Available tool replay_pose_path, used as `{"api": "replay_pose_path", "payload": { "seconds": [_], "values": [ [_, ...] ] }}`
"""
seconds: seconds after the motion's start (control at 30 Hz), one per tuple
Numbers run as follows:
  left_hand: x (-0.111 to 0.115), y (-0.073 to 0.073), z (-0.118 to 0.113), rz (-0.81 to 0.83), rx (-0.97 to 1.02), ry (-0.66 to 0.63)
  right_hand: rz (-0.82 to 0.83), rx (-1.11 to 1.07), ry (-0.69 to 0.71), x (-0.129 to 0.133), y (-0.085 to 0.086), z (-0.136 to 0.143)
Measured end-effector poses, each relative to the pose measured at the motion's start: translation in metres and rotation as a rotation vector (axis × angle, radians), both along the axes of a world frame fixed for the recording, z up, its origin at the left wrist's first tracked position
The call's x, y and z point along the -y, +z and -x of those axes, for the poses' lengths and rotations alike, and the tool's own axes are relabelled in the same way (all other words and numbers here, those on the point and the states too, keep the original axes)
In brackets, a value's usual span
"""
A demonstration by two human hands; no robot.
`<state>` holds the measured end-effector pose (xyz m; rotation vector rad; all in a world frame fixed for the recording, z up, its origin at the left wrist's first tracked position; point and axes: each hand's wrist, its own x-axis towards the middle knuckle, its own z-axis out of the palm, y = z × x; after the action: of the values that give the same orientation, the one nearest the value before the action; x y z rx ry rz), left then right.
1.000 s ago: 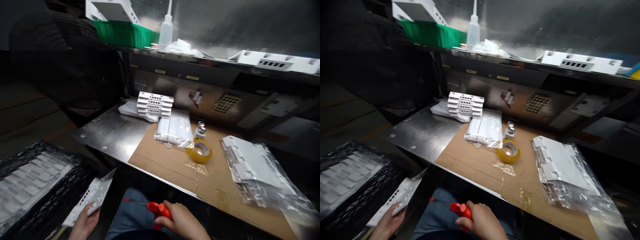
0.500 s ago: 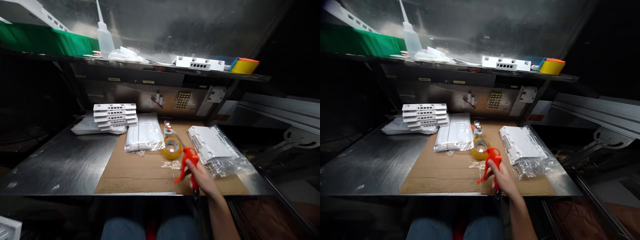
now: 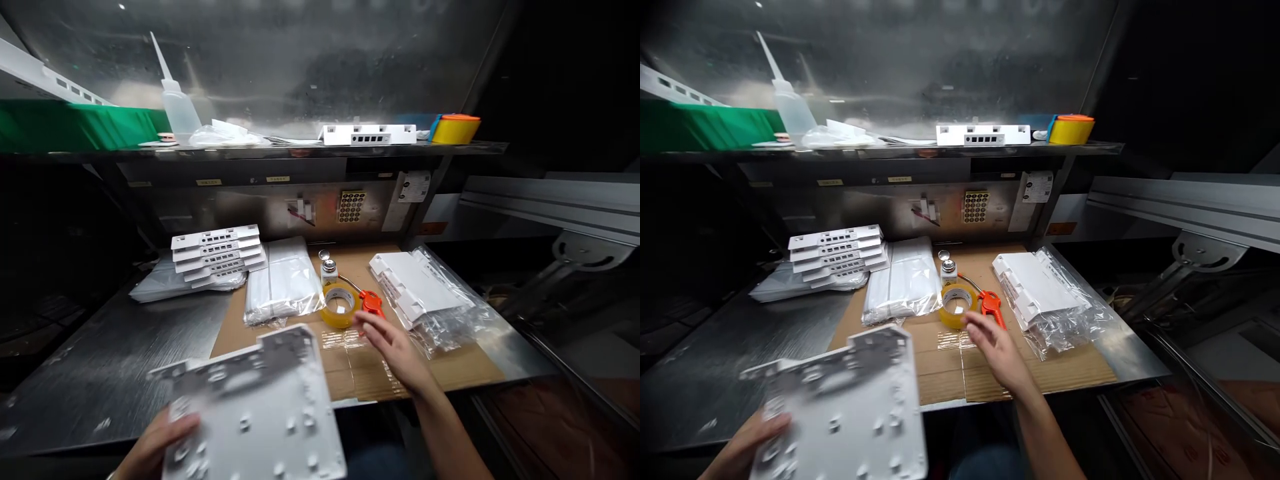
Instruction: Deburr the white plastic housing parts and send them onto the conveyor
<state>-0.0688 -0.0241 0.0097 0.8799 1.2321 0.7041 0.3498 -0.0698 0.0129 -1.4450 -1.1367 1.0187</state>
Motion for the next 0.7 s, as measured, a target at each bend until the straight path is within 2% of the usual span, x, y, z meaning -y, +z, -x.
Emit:
{"api": "replay_pose_path", "payload": {
  "seconds": [0.07, 0.1, 0.13, 0.2, 0.23, 0.3, 0.43, 0.5, 0.6, 0.7],
  "values": [
    [-0.017, 0.010, -0.039, -0.029, 0.000, -0.097, 0.044, -0.413, 0.219, 0.025, -0.004, 0.021],
    [-0.026, 0.013, -0.059, -0.074, -0.004, -0.175, 0.075, -0.575, 0.242, 0.037, -0.008, 0.028],
    [-0.034, 0.013, -0.078, -0.171, -0.041, -0.263, 0.108, -0.677, 0.196, 0.047, -0.014, 0.032],
    [-0.049, 0.008, -0.111, -0.441, -0.154, -0.416, 0.174, -0.793, 0.002, 0.063, -0.026, 0.031],
    [-0.056, 0.002, -0.124, -0.545, -0.204, -0.447, 0.198, -0.837, -0.094, 0.069, -0.031, 0.026],
    [-0.070, -0.012, -0.144, -0.700, -0.296, -0.410, 0.193, -0.921, -0.270, 0.077, -0.039, 0.010],
    [-0.100, -0.042, -0.167, -1.004, -0.521, -0.219, 0.021, -0.948, -0.626, 0.081, -0.036, -0.020],
    [-0.117, -0.052, -0.172, -1.145, -0.607, -0.199, -0.063, -0.899, -0.720, 0.080, -0.029, -0.026],
    [-0.141, -0.054, -0.173, -1.296, -0.685, -0.230, -0.129, -0.872, -0.749, 0.079, -0.020, -0.026],
    [-0.156, -0.044, -0.164, -1.391, -0.741, -0.254, -0.149, -0.881, -0.746, 0.079, -0.017, -0.025]
  ]
}}
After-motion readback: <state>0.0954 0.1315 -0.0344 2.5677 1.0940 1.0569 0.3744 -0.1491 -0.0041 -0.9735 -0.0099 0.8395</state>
